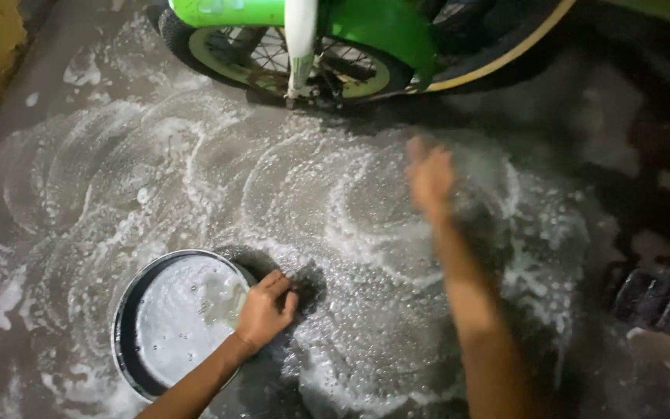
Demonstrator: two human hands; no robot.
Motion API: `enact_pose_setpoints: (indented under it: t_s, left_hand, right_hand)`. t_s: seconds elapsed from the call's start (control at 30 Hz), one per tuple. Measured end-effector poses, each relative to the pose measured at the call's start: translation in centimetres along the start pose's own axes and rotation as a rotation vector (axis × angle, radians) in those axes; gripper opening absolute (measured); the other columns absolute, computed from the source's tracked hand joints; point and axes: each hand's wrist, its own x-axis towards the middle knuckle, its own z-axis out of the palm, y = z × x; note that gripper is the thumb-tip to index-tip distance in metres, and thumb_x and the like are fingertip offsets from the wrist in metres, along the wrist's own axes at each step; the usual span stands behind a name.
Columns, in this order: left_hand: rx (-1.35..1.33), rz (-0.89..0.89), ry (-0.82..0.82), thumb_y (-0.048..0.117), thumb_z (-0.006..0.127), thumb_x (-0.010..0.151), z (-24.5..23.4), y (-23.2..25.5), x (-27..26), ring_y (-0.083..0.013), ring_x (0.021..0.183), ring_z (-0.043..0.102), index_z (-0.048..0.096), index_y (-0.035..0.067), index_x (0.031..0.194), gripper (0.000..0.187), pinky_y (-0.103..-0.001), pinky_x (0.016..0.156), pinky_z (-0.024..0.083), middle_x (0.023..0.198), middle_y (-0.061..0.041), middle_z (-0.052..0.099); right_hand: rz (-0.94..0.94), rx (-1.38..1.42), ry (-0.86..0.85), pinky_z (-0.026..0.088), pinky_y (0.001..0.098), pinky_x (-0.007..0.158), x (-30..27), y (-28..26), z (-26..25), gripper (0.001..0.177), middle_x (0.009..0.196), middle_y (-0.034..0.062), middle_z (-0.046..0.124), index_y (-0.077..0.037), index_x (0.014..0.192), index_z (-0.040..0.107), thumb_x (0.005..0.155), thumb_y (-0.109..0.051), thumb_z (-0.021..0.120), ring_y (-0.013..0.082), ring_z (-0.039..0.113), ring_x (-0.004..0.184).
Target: The person scrubs a soapy concrete floor with a small brush, repeatedly dipping the brush into a metal bucket of soapy water. The person works in circular motions around the bucket and near a parked motorcycle, spreading foam across the floor surface.
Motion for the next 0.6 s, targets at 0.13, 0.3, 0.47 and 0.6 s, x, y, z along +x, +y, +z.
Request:
enact_pose_setpoints:
  t_s: [0.13, 0.3, 0.47, 0.6]
  left_hand:
    - [0.043, -0.030, -0.050, 0.006, 0.058, 0.086, -0.3, 0.7, 0.1, -0.0233, 0.067, 0.062, 0.066, 0.005, 0.081, 0.009, -0.037, 0.059, 0.051, 0.082, -0.007, 0.060]
    - [0.097, -0.023, -0.077, 0.007, 0.060, 0.086, 0.1, 0.2, -0.2, -0.0239, 0.069, 0.063, 0.061, 0.006, 0.076, 0.010, -0.036, 0.060, 0.052, 0.082, -0.007, 0.060]
    - [0.149, -0.029, -0.156, 0.010, 0.061, 0.085, -0.4, 0.1, 0.3, -0.0247, 0.072, 0.064, 0.066, 0.005, 0.080, 0.009, -0.038, 0.060, 0.053, 0.084, -0.007, 0.063]
    - [0.225, -0.065, -0.179, 0.020, 0.068, 0.081, 0.5, -0.5, 0.2, -0.0326, 0.073, 0.068, 0.065, 0.009, 0.077, 0.012, -0.041, 0.064, 0.054, 0.077, -0.010, 0.064]
  right_hand:
    - [-0.458, -0.003, -0.153, 0.050, 0.0434, 0.086, -9.2, 4.2, 3.3, 0.063, 0.128, 0.0202, 0.059, -0.020, 0.147, 0.042, 0.091, -0.048, 0.045, 0.0343, 0.059, 0.108]
    - [-0.240, -0.183, -0.322, 0.025, 0.0187, 0.034, -8.2, 12.9, -5.1, 0.068, 0.048, -0.0106, 0.041, -0.022, 0.061, 0.053, 0.107, -0.064, 0.029, 0.0032, 0.034, 0.037]
    - [-0.869, 0.922, 0.494, 0.038, 0.0387, 0.115, 13.6, 34.4, 9.8, 0.039, 0.160, 0.0141, 0.039, -0.002, 0.153, 0.029, 0.116, -0.014, 0.027, 0.0256, 0.041, 0.148]
    - [-0.533, 0.599, 0.235, 0.041, 0.0456, 0.109, 3.7, 17.4, 4.1, 0.054, 0.149, 0.0177, 0.046, -0.004, 0.149, 0.037, 0.111, -0.039, 0.024, 0.0318, 0.048, 0.137]
